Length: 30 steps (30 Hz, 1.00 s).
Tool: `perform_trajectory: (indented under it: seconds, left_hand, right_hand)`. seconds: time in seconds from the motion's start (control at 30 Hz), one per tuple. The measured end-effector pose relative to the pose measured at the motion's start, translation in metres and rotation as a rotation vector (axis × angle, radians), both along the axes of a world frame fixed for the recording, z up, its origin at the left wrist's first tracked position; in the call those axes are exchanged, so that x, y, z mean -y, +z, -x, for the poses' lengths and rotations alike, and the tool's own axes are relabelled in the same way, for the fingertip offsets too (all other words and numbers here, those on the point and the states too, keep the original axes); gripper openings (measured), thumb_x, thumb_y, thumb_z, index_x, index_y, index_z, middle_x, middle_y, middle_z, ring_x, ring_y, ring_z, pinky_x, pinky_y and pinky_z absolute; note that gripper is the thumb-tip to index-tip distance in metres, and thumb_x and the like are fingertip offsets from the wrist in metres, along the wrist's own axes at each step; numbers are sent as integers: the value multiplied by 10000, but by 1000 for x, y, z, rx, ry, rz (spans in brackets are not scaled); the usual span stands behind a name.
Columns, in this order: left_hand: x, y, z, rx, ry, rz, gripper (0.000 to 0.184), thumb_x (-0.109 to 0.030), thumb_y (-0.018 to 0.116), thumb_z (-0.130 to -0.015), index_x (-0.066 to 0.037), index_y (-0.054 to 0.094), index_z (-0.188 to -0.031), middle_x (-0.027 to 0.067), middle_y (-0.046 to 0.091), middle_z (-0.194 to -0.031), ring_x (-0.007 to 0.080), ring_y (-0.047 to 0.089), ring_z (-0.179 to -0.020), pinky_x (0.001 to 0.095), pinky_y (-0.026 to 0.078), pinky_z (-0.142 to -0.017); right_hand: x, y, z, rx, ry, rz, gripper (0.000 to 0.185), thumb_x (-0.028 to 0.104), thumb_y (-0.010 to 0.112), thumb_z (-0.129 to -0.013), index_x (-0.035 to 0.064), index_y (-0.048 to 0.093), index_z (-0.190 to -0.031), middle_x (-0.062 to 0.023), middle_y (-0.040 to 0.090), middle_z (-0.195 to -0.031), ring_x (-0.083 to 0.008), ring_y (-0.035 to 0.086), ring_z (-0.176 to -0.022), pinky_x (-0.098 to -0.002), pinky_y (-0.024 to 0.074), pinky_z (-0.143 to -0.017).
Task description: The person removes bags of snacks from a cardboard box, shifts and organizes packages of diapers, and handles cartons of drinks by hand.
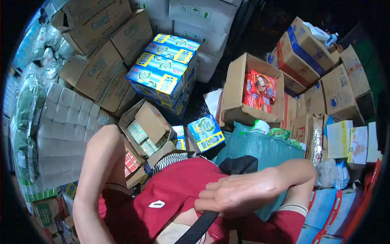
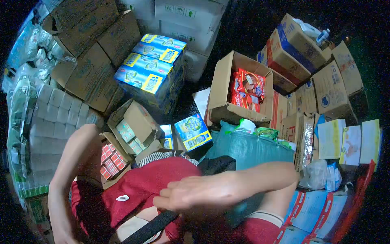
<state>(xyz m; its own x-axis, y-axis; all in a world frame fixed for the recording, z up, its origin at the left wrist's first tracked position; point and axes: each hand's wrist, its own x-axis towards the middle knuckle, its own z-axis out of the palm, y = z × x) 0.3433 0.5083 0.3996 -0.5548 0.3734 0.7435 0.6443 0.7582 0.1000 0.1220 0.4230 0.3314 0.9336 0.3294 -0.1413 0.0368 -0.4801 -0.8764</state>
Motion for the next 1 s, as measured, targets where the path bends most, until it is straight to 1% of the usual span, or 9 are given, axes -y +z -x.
perform_trajectory:
  seconds: [0.03,0.17,0.37,0.47,0.57,0.7,0.8,0.9,1.0]
  left_hand:
    - [-13,3,7,-42,180,66,114,-38,575,-650,-50,480,-713,66,515,-673,182,524,-622,300,406,-552]
    - [-43,4,27,-87,329,188,147,21,574,-641,-53,461,-701,42,503,-604,173,514,-550,275,400,-496]
    - [-40,17,30,131,395,61,178,58,577,-620,-56,450,-671,44,500,-552,176,523,-507,261,401,-459]
    - [-48,-1,34,-27,483,-51,152,57,544,-621,-61,451,-644,42,494,-525,155,513,-488,250,399,-450]
    - [-33,-10,24,-107,447,63,106,-6,457,-697,-75,451,-617,40,469,-496,120,474,-453,237,382,-426]
    - [-14,-30,12,-224,393,25,183,-81,385,-753,-47,523,-638,10,411,-441,51,371,-376,196,289,-370]
    - [-20,-46,-4,-291,498,-140,158,-143,453,-689,-82,587,-631,-22,379,-444,39,342,-368,208,214,-392]
    - [-28,-61,-29,-272,573,-246,111,-184,496,-619,-122,584,-592,-35,374,-446,33,331,-370,214,189,-417]
    - [-37,-75,-47,-369,555,-402,103,-240,536,-550,-138,543,-536,-47,375,-446,52,316,-358,211,165,-419]
  right_hand:
    - [0,0,6,-19,37,-4,262,148,433,-762,-19,383,-958,-156,449,-803,-311,465,-810,-388,385,-653]
    - [1,17,27,-90,-2,-22,290,115,423,-776,-61,372,-1000,-192,466,-708,-315,491,-711,-392,397,-611]
    - [5,37,56,-97,18,71,296,141,401,-842,-47,387,-1070,-173,489,-687,-316,527,-633,-381,444,-517]
    - [-3,13,78,161,-147,-105,292,143,418,-830,-14,416,-1077,-151,496,-674,-302,543,-627,-371,457,-513]
    - [1,16,74,40,-57,-152,434,162,459,-788,-87,359,-1130,-161,486,-763,-278,522,-687,-339,420,-548]
    - [-3,51,38,-228,267,289,475,107,463,-770,-130,337,-1163,-121,504,-752,-251,514,-627,-313,405,-523]
    - [-9,40,40,236,101,309,409,58,450,-768,-114,391,-1135,-110,513,-686,-247,517,-566,-322,416,-498]
    - [-14,27,14,275,93,118,359,77,462,-782,-107,440,-1090,-136,516,-699,-263,513,-573,-328,418,-499]
    - [-25,21,-10,50,-21,-133,328,94,464,-808,-102,463,-1071,-161,523,-717,-286,520,-592,-339,428,-527]
